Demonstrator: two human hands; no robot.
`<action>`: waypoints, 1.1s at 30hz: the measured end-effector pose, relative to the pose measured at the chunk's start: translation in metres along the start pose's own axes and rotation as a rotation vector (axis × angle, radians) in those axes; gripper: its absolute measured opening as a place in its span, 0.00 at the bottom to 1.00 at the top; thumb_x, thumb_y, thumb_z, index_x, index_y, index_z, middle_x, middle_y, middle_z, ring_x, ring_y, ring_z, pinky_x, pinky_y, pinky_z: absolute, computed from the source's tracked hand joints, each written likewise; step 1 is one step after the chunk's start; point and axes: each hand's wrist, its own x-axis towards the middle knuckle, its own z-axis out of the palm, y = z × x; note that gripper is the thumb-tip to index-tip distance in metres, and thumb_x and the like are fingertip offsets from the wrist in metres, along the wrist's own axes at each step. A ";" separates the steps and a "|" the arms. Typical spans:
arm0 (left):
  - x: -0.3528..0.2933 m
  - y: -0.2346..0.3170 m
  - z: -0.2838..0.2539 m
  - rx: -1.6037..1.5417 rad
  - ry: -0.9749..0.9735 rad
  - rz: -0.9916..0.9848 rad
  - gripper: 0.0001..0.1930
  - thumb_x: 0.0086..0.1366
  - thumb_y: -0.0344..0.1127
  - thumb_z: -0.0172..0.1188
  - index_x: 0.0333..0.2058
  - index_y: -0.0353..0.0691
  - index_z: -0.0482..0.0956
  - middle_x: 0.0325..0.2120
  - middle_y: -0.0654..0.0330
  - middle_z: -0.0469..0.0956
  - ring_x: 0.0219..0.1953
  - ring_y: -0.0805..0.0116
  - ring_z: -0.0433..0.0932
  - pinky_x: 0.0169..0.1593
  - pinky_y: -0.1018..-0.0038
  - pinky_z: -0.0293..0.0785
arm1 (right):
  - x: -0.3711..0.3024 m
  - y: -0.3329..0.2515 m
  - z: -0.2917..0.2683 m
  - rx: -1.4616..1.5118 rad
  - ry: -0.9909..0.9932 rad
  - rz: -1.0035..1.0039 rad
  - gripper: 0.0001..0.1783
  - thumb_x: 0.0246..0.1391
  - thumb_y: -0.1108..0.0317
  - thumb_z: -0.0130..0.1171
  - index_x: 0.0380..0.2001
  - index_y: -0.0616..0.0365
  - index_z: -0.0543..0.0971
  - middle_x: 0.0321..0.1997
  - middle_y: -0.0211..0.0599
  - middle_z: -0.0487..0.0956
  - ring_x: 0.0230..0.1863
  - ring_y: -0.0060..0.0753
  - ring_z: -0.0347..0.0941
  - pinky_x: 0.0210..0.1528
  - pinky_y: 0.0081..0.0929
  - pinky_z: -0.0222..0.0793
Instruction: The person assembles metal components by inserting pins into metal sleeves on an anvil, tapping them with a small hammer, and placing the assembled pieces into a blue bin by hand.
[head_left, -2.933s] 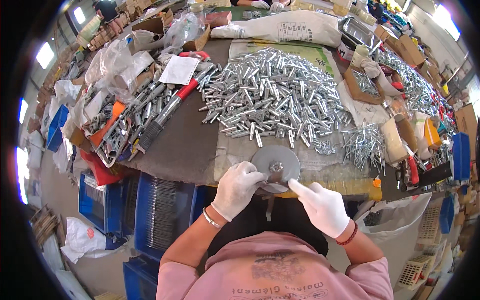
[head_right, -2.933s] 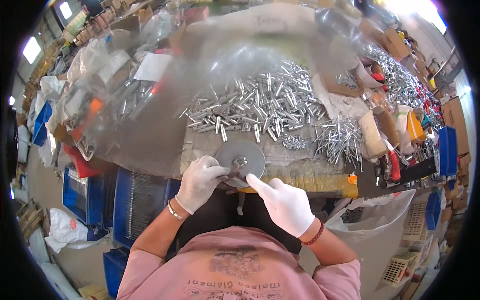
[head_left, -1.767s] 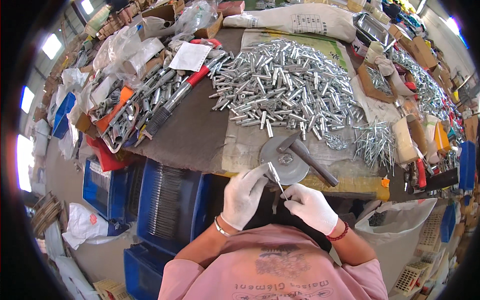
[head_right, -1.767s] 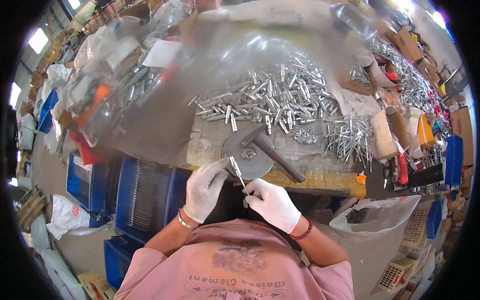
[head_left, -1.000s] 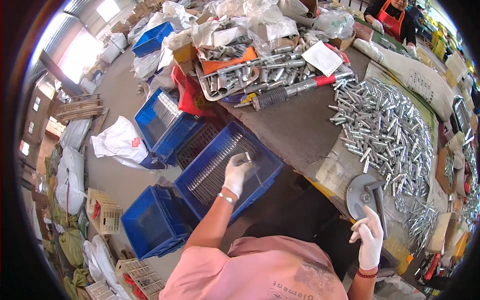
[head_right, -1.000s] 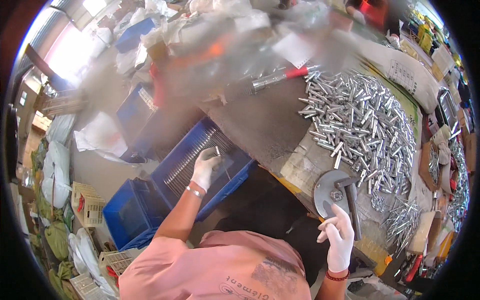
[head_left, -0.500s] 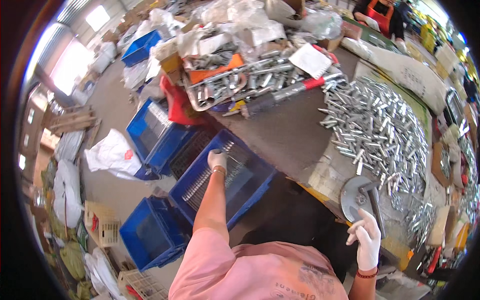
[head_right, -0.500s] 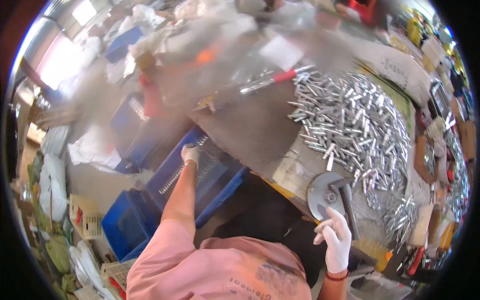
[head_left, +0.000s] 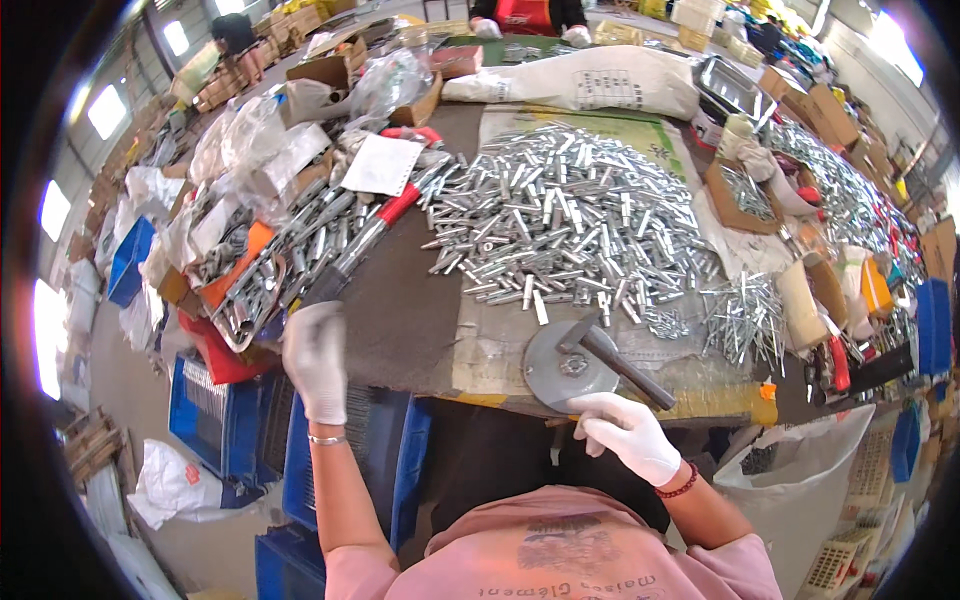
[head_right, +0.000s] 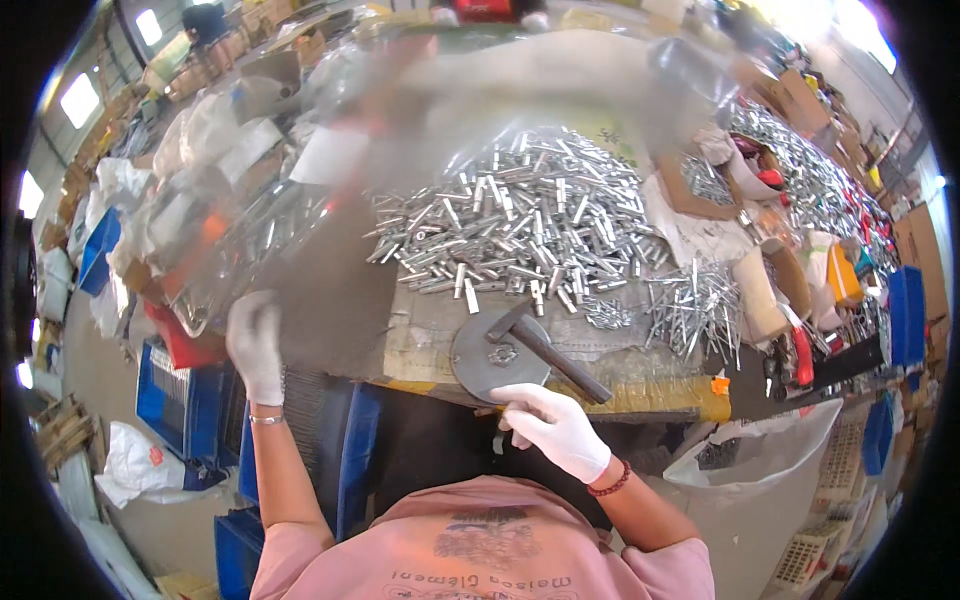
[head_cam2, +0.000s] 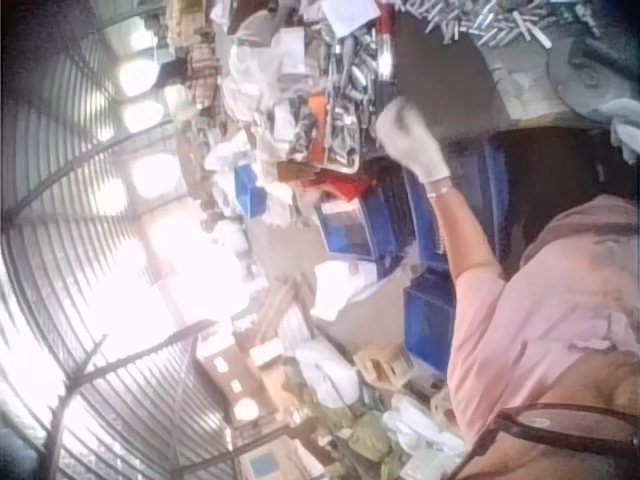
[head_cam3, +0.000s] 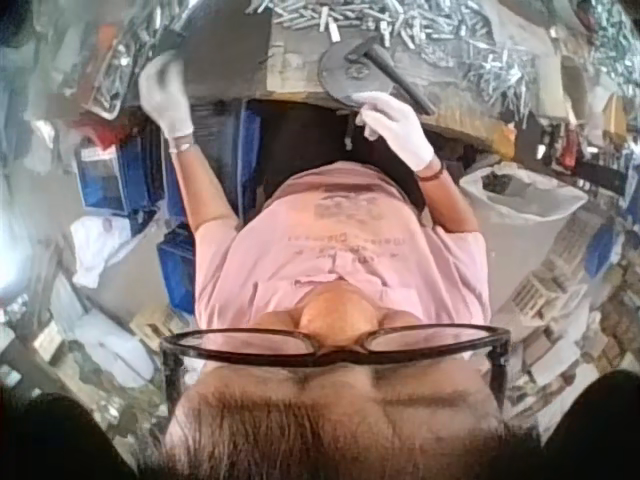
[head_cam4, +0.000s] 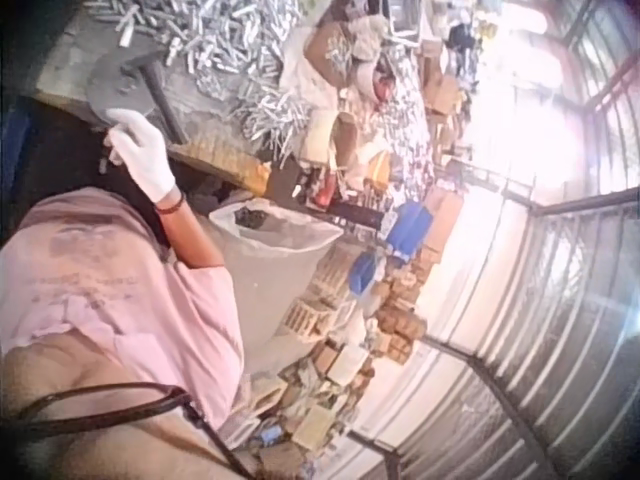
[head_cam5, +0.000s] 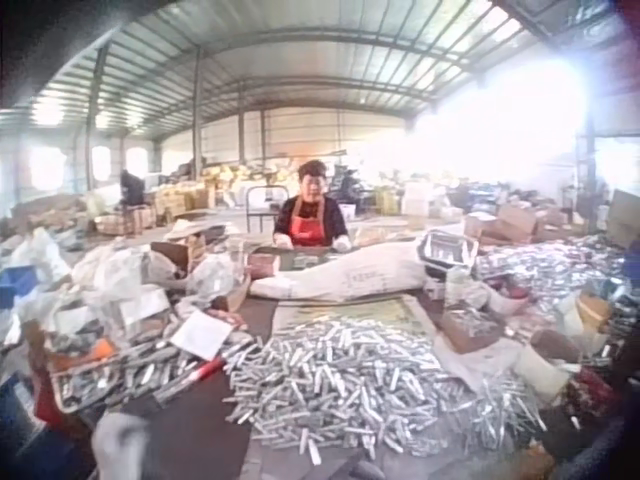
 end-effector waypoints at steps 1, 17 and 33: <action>0.008 0.038 0.018 -0.041 -0.194 0.164 0.13 0.58 0.17 0.69 0.41 0.38 0.89 0.39 0.55 0.85 0.44 0.56 0.84 0.53 0.64 0.79 | 0.000 0.000 0.000 -0.011 0.003 0.007 0.20 0.75 0.72 0.58 0.66 0.59 0.81 0.42 0.27 0.84 0.36 0.14 0.78 0.41 0.18 0.76; -0.007 0.110 0.124 0.054 -0.811 0.524 0.05 0.59 0.30 0.70 0.33 0.41 0.84 0.39 0.54 0.80 0.49 0.47 0.80 0.54 0.55 0.76 | -0.008 -0.037 -0.152 -1.390 0.920 -0.483 0.11 0.54 0.73 0.66 0.40 0.48 0.87 0.40 0.36 0.80 0.44 0.46 0.81 0.47 0.41 0.80; -0.062 0.141 0.083 -0.104 -0.786 0.352 0.13 0.55 0.33 0.76 0.39 0.43 0.86 0.38 0.56 0.80 0.46 0.49 0.80 0.52 0.57 0.76 | -0.016 -0.037 -0.180 -1.245 0.665 -0.492 0.20 0.58 0.66 0.70 0.54 0.49 0.85 0.50 0.38 0.83 0.49 0.49 0.84 0.50 0.39 0.81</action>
